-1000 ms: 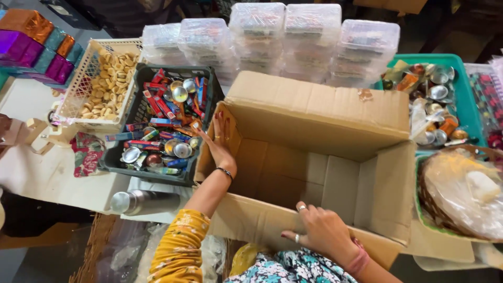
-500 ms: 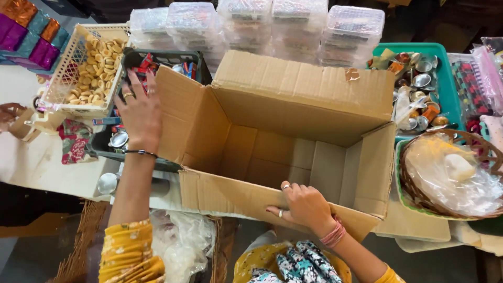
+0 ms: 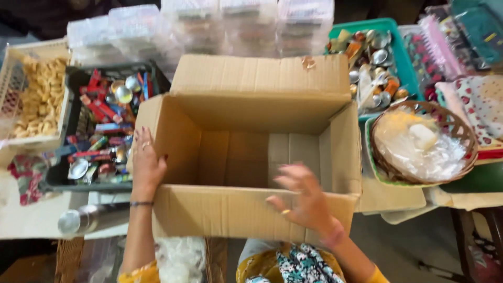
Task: The person packs multiple plastic containers wrapped in bubble wrap into a cardboard box. They arrange the containers in rows, filling the box from the bottom up.
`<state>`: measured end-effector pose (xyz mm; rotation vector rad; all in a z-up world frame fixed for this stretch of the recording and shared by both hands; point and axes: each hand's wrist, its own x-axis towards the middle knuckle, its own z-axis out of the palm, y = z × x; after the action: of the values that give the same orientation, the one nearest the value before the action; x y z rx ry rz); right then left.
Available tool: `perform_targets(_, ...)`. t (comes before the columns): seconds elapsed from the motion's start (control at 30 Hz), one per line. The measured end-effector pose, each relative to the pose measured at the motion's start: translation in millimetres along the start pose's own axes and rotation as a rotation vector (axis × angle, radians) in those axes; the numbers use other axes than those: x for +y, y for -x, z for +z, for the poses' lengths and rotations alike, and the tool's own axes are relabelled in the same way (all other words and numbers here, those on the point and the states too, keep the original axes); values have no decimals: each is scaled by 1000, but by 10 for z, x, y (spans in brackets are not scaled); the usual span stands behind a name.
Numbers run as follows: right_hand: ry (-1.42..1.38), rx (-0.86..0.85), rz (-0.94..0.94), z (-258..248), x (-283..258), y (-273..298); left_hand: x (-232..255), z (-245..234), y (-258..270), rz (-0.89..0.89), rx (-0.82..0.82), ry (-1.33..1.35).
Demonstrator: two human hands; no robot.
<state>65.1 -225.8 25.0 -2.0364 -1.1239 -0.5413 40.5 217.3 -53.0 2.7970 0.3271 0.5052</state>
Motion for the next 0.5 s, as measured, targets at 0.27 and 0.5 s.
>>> perform_targets(0.27, 266, -509, 94, -281, 1380, 0, 133, -84, 91, -74, -24, -18)
perform_targets(0.5, 577, -1344, 232, -231, 1196, -148, 122, -116, 160, -96, 4, -30)
